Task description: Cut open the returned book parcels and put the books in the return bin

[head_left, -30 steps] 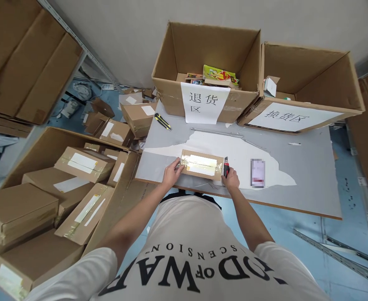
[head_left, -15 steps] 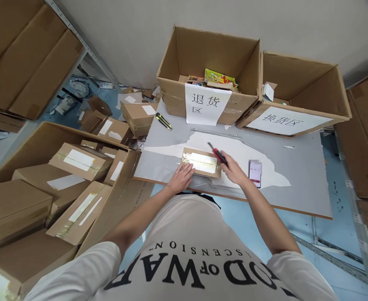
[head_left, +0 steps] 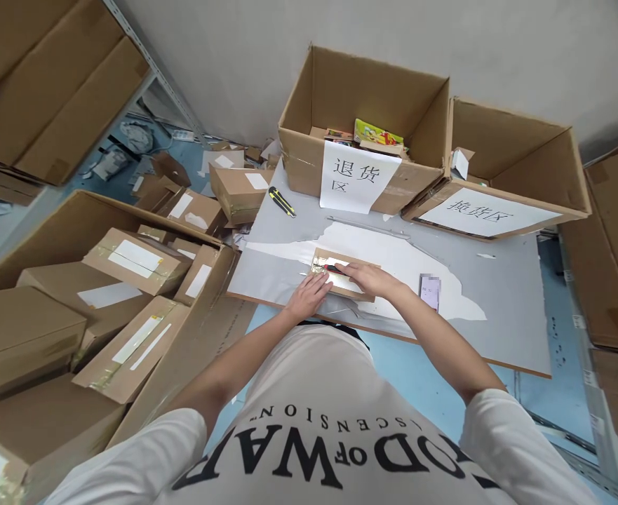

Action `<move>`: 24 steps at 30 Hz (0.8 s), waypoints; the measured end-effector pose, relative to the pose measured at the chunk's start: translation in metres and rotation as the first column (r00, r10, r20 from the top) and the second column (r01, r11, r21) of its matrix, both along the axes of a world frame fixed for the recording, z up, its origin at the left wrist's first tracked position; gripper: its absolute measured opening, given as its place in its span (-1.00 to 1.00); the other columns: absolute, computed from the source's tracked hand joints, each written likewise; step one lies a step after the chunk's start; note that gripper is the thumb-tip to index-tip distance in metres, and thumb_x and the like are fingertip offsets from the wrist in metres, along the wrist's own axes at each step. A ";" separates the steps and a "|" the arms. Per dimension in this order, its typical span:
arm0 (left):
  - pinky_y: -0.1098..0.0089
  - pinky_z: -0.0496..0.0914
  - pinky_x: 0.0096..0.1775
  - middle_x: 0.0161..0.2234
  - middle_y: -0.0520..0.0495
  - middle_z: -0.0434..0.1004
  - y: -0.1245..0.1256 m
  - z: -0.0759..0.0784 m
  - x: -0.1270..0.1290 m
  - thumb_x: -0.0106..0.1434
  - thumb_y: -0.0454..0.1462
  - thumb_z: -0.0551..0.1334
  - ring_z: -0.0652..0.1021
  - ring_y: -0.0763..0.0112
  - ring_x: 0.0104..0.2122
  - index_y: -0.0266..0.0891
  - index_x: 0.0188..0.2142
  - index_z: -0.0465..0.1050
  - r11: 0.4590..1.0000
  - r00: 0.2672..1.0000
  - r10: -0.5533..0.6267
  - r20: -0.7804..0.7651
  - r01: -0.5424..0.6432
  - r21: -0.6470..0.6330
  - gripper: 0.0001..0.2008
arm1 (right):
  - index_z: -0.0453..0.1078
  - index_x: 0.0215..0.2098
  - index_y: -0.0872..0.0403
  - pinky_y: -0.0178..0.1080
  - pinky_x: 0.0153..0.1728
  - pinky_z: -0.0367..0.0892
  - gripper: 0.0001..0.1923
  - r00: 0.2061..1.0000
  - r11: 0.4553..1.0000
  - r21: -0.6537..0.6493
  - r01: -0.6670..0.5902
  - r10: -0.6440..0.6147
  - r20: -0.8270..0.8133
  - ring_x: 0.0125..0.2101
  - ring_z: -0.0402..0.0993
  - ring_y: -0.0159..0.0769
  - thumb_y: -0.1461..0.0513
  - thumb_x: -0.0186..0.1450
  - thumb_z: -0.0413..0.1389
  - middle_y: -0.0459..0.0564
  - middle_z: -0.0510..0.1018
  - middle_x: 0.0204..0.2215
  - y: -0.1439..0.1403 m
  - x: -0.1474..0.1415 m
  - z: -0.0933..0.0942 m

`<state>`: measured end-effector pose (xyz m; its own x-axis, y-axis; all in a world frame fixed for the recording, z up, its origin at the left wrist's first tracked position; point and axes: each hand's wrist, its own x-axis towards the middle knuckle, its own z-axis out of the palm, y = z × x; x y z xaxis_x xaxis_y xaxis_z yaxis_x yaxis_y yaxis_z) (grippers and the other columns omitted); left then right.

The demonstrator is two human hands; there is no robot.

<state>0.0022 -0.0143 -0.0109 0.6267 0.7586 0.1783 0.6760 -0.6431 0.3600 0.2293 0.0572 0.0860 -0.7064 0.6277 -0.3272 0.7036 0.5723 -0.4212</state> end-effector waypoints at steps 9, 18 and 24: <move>0.04 0.10 0.20 0.20 -0.26 0.21 0.001 -0.010 -0.002 0.29 -0.38 0.03 0.17 0.18 0.24 -0.24 0.17 0.21 1.000 0.999 -0.018 0.038 0.018 0.001 -0.55 | -0.08 0.30 -0.18 -0.32 -0.24 0.31 -0.32 0.990 0.998 0.045 -0.034 0.028 0.141 -0.14 0.48 -0.26 0.41 0.28 -0.10 -0.02 0.42 0.05 0.000 -0.010 0.001; 0.07 0.12 0.20 0.19 -0.23 0.25 0.002 -0.024 -0.006 0.26 -0.47 -0.04 0.17 0.23 0.24 -0.22 0.19 0.18 0.999 0.998 -0.034 0.052 0.034 -0.004 -0.49 | -0.09 0.32 -0.10 -0.24 -0.24 0.32 -0.33 0.967 0.994 0.079 -0.076 0.054 0.249 -0.21 0.52 -0.18 0.40 0.28 -0.12 0.10 0.41 0.03 -0.005 -0.022 0.011; 0.10 0.09 0.21 0.20 -0.20 0.24 0.001 -0.030 -0.006 0.28 -0.47 -0.04 0.18 0.27 0.24 -0.17 0.20 0.17 1.000 0.997 -0.017 0.074 0.017 -0.011 -0.49 | -0.15 0.33 -0.12 -0.23 -0.22 0.32 -0.30 0.968 0.996 0.063 -0.070 0.053 0.246 -0.20 0.52 -0.18 0.40 0.28 -0.11 0.11 0.39 0.05 -0.008 -0.022 0.008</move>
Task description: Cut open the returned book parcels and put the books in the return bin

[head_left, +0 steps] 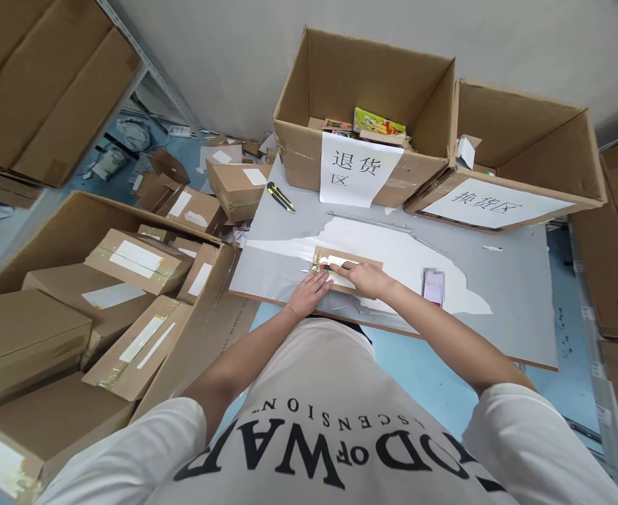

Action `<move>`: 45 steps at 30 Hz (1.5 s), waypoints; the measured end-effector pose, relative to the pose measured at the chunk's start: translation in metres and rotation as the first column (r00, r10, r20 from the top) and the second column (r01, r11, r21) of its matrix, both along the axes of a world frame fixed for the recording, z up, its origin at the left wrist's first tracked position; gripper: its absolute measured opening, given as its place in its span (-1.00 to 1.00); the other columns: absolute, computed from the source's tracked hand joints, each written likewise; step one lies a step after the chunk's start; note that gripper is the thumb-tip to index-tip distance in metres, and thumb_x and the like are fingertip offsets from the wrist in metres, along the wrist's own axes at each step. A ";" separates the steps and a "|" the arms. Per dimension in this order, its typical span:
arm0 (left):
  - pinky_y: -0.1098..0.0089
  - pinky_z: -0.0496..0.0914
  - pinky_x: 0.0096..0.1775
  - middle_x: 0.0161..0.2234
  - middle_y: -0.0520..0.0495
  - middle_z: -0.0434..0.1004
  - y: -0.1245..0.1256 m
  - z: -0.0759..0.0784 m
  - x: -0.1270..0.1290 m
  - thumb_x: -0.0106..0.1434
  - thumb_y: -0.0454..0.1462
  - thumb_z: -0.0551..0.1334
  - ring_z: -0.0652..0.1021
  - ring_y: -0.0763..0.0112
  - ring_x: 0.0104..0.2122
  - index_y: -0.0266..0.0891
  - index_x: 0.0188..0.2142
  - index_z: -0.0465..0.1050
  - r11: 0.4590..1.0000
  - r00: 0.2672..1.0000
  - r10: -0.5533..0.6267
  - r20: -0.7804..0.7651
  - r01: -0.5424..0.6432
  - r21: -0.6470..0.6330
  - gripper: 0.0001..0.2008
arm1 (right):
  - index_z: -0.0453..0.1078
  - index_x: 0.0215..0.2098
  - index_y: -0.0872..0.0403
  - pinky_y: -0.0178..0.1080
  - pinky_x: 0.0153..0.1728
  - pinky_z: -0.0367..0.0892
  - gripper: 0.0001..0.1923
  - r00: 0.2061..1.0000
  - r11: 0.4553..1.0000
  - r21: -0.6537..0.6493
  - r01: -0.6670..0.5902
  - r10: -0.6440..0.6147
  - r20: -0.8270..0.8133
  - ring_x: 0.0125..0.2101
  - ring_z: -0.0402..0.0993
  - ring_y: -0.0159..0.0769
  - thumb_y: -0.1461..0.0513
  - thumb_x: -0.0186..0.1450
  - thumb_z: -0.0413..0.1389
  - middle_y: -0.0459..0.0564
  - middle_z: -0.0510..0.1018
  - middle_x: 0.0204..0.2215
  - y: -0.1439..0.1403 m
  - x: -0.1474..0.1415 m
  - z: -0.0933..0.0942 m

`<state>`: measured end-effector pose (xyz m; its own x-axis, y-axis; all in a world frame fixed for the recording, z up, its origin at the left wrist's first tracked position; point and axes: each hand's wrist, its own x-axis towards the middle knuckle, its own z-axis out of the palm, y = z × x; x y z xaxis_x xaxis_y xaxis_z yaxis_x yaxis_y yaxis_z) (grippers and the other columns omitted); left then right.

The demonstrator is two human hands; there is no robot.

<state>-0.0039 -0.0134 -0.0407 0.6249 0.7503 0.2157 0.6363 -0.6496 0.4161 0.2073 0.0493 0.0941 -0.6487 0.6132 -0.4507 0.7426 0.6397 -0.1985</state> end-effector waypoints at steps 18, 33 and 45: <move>0.13 0.12 0.20 0.20 -0.20 0.23 -0.004 0.005 -0.004 0.31 -0.45 -0.08 0.15 0.24 0.25 -0.22 0.21 0.16 1.000 0.996 -0.017 -0.082 0.017 -0.007 -0.51 | -0.07 0.31 -0.13 -0.27 -0.33 0.31 -0.25 0.998 1.000 -0.002 0.018 -0.018 0.055 -0.26 0.52 -0.19 0.45 0.22 -0.07 0.09 0.44 -0.01 -0.006 0.025 -0.007; 0.12 0.17 0.17 0.18 -0.21 0.27 -0.001 0.009 0.001 0.29 -0.47 -0.06 0.23 0.22 0.22 -0.22 0.22 0.14 0.996 0.992 0.019 -0.128 -0.007 0.092 -0.49 | 0.00 0.28 -0.19 -0.30 -0.45 0.20 -0.20 0.970 0.990 -0.056 0.129 -0.114 0.214 -0.33 0.51 -0.23 0.50 0.15 -0.07 0.06 0.47 -0.08 -0.029 0.102 0.025; 0.10 0.20 0.17 0.16 -0.22 0.29 -0.001 0.010 0.001 0.30 -0.46 -0.08 0.23 0.20 0.22 -0.24 0.20 0.18 0.997 0.989 0.005 -0.151 0.007 0.078 -0.51 | -0.04 0.30 -0.17 -0.35 -0.56 0.11 -0.08 0.973 0.984 -0.020 0.180 -0.175 0.149 -0.43 0.47 -0.36 0.55 0.04 -0.13 0.00 0.44 0.01 -0.063 0.153 0.019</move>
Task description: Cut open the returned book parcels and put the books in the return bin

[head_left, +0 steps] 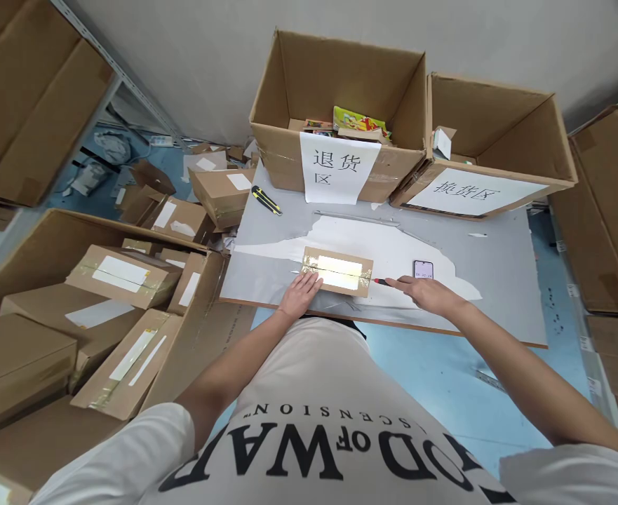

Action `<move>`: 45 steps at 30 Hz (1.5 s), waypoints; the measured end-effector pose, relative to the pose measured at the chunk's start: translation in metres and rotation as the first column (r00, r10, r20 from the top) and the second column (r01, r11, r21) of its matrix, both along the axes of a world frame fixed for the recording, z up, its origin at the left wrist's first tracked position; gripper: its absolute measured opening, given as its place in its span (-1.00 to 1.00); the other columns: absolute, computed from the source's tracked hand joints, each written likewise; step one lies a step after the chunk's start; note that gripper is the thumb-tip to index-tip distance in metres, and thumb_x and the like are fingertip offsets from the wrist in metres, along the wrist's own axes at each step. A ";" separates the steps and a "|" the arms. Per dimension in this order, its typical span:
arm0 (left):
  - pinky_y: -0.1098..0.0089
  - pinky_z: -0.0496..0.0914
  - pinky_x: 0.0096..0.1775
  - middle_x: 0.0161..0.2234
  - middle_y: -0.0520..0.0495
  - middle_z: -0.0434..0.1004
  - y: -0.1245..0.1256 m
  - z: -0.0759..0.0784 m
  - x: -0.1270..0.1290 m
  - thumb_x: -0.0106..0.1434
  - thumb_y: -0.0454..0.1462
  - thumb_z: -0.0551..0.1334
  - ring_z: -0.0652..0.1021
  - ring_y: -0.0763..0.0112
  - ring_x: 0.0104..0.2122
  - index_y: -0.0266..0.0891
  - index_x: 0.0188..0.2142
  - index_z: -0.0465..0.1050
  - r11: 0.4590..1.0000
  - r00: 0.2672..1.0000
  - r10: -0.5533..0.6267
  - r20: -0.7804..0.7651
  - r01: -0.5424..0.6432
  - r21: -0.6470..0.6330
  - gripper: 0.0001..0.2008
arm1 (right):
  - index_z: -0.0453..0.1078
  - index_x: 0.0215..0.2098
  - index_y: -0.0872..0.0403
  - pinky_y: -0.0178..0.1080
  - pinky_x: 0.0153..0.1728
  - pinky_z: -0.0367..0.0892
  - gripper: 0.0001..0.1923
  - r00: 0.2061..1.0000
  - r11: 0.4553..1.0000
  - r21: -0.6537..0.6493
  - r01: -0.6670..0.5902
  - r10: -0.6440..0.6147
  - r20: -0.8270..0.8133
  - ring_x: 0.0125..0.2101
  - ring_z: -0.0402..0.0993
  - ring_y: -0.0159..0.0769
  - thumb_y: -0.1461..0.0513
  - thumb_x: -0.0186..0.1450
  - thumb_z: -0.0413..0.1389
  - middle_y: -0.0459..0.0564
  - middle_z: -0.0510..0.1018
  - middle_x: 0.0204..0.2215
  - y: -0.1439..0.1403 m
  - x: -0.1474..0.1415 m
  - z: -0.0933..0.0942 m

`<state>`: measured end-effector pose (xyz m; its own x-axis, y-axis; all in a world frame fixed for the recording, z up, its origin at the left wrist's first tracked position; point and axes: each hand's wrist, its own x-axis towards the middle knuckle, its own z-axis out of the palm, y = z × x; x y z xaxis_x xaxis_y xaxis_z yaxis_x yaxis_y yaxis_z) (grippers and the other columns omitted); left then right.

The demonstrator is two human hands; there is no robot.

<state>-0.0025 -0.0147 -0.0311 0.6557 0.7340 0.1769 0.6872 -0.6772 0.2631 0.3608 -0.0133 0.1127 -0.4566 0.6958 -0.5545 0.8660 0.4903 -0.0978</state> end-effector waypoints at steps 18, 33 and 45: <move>0.09 0.06 0.21 0.23 -0.27 0.16 0.008 0.039 0.004 0.31 -0.26 0.01 0.14 0.15 0.26 -0.32 0.19 0.18 0.996 0.992 -0.011 -0.122 0.000 -0.089 -0.53 | 0.01 0.30 0.06 -0.28 -0.60 0.30 -0.34 0.169 0.504 -0.467 0.727 -0.790 -0.590 -0.65 0.28 -0.39 0.06 0.28 -0.01 -0.11 0.45 -0.56 -0.072 -0.002 -0.071; -0.15 -0.29 0.19 0.29 -0.38 -0.08 0.078 0.058 0.041 -0.23 0.23 0.31 -0.04 -0.15 0.26 -0.32 0.29 -0.09 0.962 0.974 -0.053 -0.222 -0.010 -0.273 0.22 | 0.02 0.29 0.10 -0.34 -0.72 0.17 -0.14 -0.371 0.260 -0.749 0.609 -0.741 -0.559 -0.73 0.20 -0.45 -0.02 0.12 0.18 -0.17 0.43 -0.66 -0.084 -0.057 -0.101; 0.00 0.06 0.15 0.25 -0.33 0.04 0.073 0.049 0.035 -0.23 0.16 0.35 0.05 -0.17 0.23 -0.28 0.27 0.00 0.961 0.996 0.000 -0.093 -0.026 -0.277 0.15 | 0.07 0.27 0.12 -0.37 -0.75 0.09 -0.19 -0.181 0.334 -0.718 0.610 -0.824 -0.537 -0.75 0.13 -0.47 -0.01 0.15 0.15 -0.25 0.30 -0.76 -0.089 -0.032 -0.096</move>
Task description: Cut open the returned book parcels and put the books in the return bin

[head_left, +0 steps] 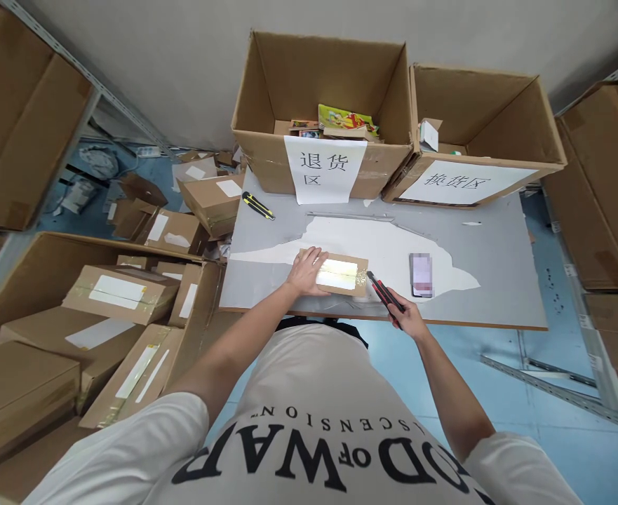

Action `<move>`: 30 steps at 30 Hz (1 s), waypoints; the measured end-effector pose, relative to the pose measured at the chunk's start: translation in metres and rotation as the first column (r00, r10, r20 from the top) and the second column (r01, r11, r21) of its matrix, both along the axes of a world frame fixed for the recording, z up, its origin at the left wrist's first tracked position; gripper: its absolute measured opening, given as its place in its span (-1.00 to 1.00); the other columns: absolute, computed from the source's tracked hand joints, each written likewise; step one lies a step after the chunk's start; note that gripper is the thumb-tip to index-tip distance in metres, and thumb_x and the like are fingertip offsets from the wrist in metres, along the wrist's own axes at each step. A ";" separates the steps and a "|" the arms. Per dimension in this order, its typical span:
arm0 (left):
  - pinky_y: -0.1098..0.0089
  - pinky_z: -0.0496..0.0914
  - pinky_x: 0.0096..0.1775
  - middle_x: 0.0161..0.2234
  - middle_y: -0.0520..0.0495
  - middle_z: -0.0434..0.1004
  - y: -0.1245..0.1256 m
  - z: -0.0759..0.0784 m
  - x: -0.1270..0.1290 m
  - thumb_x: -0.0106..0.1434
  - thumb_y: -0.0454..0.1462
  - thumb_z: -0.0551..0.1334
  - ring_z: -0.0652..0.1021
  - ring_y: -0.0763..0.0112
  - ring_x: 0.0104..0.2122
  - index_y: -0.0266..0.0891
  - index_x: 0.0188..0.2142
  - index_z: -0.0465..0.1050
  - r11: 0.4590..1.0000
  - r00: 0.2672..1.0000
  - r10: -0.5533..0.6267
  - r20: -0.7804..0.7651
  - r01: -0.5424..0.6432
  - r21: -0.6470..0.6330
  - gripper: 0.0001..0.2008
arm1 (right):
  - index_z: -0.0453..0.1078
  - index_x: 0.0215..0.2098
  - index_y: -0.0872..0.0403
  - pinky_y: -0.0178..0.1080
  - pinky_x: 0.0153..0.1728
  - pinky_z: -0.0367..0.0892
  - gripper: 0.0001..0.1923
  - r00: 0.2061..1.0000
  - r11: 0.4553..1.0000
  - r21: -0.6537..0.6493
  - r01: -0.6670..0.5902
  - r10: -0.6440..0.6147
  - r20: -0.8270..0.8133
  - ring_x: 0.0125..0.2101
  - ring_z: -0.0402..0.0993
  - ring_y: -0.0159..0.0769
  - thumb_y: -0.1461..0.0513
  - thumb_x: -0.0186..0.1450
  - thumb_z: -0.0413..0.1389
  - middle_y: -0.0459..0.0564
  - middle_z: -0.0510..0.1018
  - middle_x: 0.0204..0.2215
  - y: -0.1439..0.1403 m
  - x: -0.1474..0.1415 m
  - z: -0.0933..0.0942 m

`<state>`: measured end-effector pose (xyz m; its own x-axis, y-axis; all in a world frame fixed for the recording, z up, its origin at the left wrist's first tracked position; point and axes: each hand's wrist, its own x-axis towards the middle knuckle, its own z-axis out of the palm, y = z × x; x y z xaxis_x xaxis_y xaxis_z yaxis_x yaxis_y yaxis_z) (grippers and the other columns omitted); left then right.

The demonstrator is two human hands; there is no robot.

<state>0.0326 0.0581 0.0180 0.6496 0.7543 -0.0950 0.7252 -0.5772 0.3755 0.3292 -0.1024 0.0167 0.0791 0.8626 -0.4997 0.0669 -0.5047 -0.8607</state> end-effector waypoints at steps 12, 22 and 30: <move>0.04 0.14 0.12 0.25 -0.32 0.04 -0.002 -0.003 -0.002 -0.25 0.16 0.36 0.06 -0.14 0.24 -0.24 0.27 0.00 1.000 1.000 0.006 0.030 -0.006 -0.010 0.15 | 0.08 0.27 0.08 -0.37 -0.77 0.08 -0.15 0.998 0.997 -0.065 0.041 -0.044 -0.054 -0.73 0.18 -0.46 -0.02 0.10 0.20 -0.19 0.36 -0.66 -0.021 -0.009 -0.001; 0.05 0.14 0.14 0.25 -0.32 0.05 -0.001 -0.005 -0.004 -0.27 0.17 0.37 0.07 -0.11 0.24 -0.26 0.26 0.02 1.000 0.999 -0.012 0.053 0.012 0.009 0.17 | 0.08 0.26 -0.02 -0.37 -0.78 0.14 -0.15 0.983 0.986 -0.033 0.163 -0.165 -0.081 -0.71 0.23 -0.49 -0.05 0.08 0.21 -0.05 0.51 -0.41 -0.041 -0.031 -0.002; 0.03 0.13 0.14 0.25 -0.34 0.05 0.001 -0.007 -0.003 -0.26 0.18 0.37 0.06 -0.13 0.24 -0.27 0.26 0.02 1.000 0.998 -0.017 0.057 0.016 0.022 0.17 | 0.15 0.22 -0.06 -0.36 -0.77 0.15 -0.24 0.975 0.981 -0.051 0.186 -0.191 -0.110 -0.69 0.23 -0.51 -0.05 0.10 0.19 0.00 0.51 -0.25 -0.066 -0.052 -0.012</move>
